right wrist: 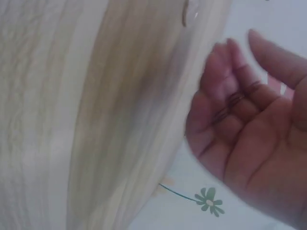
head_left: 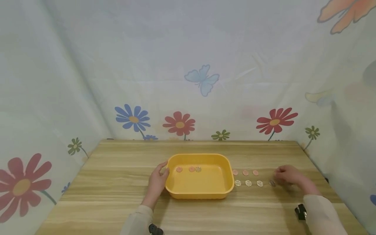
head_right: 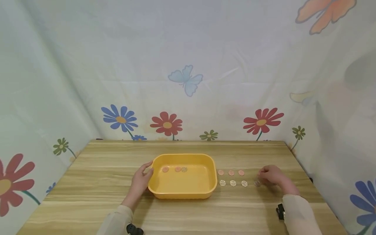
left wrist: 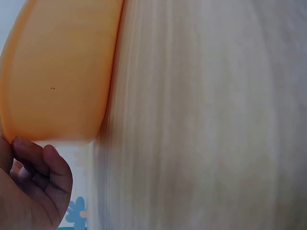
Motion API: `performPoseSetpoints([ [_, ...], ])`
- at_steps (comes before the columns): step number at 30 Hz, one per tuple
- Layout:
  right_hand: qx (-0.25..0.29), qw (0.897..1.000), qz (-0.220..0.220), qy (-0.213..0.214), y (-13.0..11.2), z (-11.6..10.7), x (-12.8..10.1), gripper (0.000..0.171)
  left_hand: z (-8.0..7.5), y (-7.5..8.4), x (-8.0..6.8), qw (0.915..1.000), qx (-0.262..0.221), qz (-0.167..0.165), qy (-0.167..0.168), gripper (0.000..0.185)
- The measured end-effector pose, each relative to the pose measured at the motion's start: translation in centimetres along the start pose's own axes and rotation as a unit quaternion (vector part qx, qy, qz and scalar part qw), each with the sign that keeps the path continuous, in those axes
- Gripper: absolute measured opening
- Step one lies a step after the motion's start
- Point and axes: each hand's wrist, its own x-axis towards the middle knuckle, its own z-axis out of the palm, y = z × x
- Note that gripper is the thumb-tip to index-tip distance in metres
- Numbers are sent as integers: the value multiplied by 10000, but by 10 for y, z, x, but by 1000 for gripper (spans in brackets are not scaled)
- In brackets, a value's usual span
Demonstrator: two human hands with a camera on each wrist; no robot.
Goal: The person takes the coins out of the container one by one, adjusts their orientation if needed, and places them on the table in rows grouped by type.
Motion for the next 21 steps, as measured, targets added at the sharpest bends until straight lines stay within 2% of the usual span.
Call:
performPoseSetpoints([
  [7, -198, 9982, -322, 459, -24, 3, 6, 25, 0, 0, -1, 10000, 22, 21, 4, 44],
  [12, -253, 9970, -466, 558, -45, 8, 8, 26, 1, -1, -1, 10000, 15, -55, -53, 45],
  [21, -326, 9931, -981, 551, -88, 9, 9, 23, 0, 0, 1, 10000, -12, 30, -34, 45],
])
